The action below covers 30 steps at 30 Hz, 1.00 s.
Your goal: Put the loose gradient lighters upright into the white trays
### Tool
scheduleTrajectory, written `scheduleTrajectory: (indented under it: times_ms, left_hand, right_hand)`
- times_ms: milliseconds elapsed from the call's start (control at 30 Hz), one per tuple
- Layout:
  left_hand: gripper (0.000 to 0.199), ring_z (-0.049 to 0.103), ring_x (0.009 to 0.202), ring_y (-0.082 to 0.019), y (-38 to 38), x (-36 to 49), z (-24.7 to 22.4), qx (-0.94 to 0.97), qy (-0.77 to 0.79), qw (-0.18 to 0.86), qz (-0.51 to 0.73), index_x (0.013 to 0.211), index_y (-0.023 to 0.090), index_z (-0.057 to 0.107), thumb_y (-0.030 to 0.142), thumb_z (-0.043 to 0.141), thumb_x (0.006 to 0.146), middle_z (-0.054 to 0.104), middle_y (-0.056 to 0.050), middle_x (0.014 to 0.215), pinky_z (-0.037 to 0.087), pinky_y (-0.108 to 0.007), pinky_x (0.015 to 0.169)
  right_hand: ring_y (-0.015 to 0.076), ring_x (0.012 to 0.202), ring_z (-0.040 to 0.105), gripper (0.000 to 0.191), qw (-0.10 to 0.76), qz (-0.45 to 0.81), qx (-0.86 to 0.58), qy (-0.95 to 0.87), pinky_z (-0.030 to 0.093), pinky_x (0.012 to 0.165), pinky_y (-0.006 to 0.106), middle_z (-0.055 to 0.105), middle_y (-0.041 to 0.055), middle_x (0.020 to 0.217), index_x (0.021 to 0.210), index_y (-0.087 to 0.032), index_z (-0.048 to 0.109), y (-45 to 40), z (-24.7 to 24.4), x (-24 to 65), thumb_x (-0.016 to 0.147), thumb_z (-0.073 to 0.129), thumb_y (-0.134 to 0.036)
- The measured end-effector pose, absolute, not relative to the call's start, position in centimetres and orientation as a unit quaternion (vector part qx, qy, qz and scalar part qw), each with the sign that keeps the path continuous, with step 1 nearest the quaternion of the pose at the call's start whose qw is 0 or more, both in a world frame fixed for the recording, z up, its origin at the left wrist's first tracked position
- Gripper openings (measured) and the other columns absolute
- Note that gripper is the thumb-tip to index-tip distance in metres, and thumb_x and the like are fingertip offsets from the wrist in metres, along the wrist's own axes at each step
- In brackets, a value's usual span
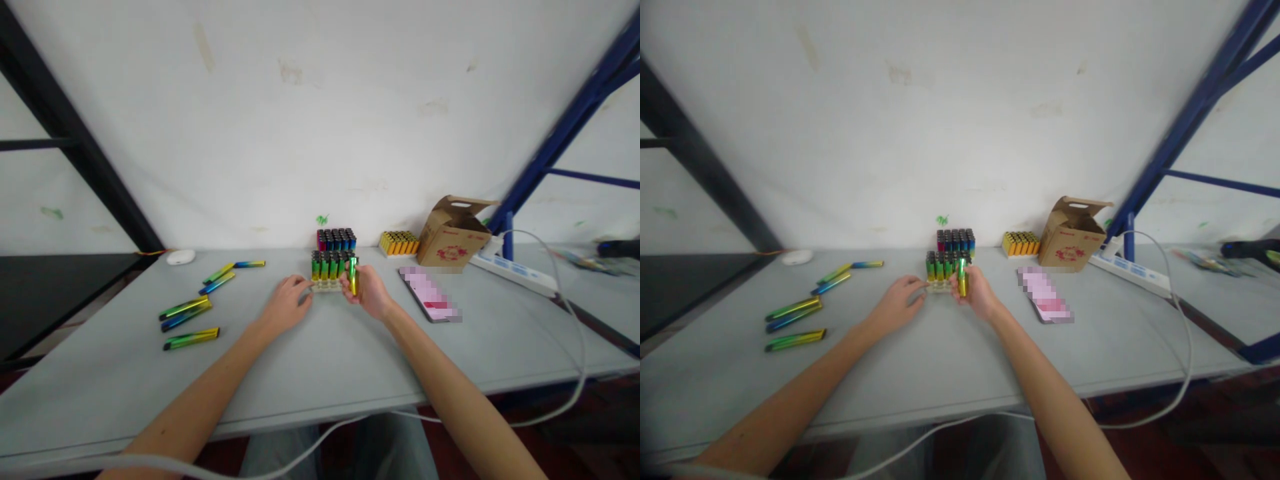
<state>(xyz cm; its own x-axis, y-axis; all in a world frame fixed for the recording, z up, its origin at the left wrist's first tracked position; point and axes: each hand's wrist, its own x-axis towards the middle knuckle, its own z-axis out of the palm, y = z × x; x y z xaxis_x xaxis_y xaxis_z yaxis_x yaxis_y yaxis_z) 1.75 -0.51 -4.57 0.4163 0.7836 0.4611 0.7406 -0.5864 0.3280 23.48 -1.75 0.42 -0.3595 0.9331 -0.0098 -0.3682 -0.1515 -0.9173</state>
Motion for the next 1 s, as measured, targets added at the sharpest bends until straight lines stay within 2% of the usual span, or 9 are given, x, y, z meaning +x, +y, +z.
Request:
scheduleTrajectory:
  times_ms: [100,200,300,367,533,733,900,1000]
  left_hand:
    - [0.032,0.058,0.101,-0.027,-0.5,1.7,-4.5,0.841,0.456,0.034,0.287,0.113,0.015,0.067,0.025,0.050,0.089,0.062,-0.013,0.106,0.047,-0.046,0.097]
    - [0.031,0.058,0.102,-0.027,-0.6,1.7,-4.5,0.841,0.459,0.028,0.285,0.113,0.017,0.068,0.026,0.050,0.089,0.062,-0.012,0.107,0.047,-0.045,0.097]
    - [0.031,0.058,0.102,-0.026,-0.6,1.8,-4.6,0.840,0.459,0.022,0.287,0.113,0.017,0.068,0.025,0.050,0.089,0.063,-0.012,0.107,0.047,-0.044,0.097]
    - [0.032,0.057,0.103,-0.027,-0.6,1.8,-4.6,0.841,0.459,0.022,0.287,0.114,0.015,0.067,0.024,0.050,0.089,0.063,-0.013,0.107,0.046,-0.044,0.098]
    - [0.032,0.057,0.102,-0.027,-0.5,1.8,-4.7,0.840,0.459,0.026,0.287,0.115,0.015,0.067,0.024,0.050,0.088,0.063,-0.013,0.107,0.046,-0.045,0.098]
    - [0.034,0.056,0.104,-0.027,-0.6,1.7,-4.7,0.840,0.461,0.029,0.285,0.117,0.015,0.067,0.024,0.051,0.088,0.063,-0.013,0.109,0.045,-0.046,0.099]
    - [0.034,0.056,0.105,-0.027,-0.6,1.7,-4.8,0.842,0.456,0.026,0.286,0.118,0.017,0.066,0.024,0.052,0.089,0.063,-0.013,0.110,0.046,-0.045,0.099]
    - [0.033,0.057,0.105,-0.027,-0.7,1.7,-4.8,0.841,0.458,0.025,0.286,0.118,0.017,0.066,0.025,0.051,0.089,0.063,-0.013,0.110,0.046,-0.045,0.099]
  right_hand:
    - [0.0130,0.054,0.054,0.027,0.523,0.587,-0.344,-0.514,0.036,0.044,0.023,0.056,-0.0003,0.074,0.085,-0.021,0.045,-1.3,0.0,23.9,0.083,0.050,-0.048]
    - [0.0179,0.080,0.060,0.031,0.594,0.385,-0.372,-0.601,0.049,0.067,0.030,0.061,0.0046,0.090,0.092,-0.020,0.054,-1.0,-0.4,24.0,0.086,0.051,-0.050]
    - [0.0219,0.100,0.057,0.026,0.617,0.168,-0.386,-0.665,0.046,0.089,0.039,0.063,0.0081,0.101,0.098,-0.020,0.062,-1.0,-0.8,24.1,0.087,0.056,-0.044]
    - [0.0232,0.101,0.058,0.020,0.591,0.086,-0.383,-0.704,0.044,0.093,0.042,0.065,0.0081,0.102,0.099,-0.022,0.067,-1.0,-1.0,24.3,0.086,0.061,-0.037]
    - [0.0260,0.101,0.058,0.015,0.523,0.038,-0.389,-0.757,0.045,0.094,0.046,0.071,0.0067,0.093,0.096,-0.024,0.072,-0.6,-1.6,24.9,0.083,0.067,-0.025]
    - [0.0277,0.108,0.057,0.019,0.498,0.010,-0.424,-0.757,0.044,0.097,0.049,0.070,0.0074,0.100,0.098,-0.024,0.070,-0.2,-2.0,25.4,0.080,0.068,-0.022]
    - [0.0279,0.115,0.052,0.015,0.476,-0.032,-0.419,-0.772,0.040,0.102,0.050,0.062,0.0097,0.117,0.095,-0.023,0.070,0.1,-2.2,25.9,0.080,0.069,-0.025]
    - [0.0282,0.117,0.051,0.016,0.463,-0.039,-0.430,-0.774,0.040,0.102,0.050,0.059,0.0108,0.120,0.097,-0.023,0.069,0.3,-2.3,26.2,0.082,0.068,-0.026]
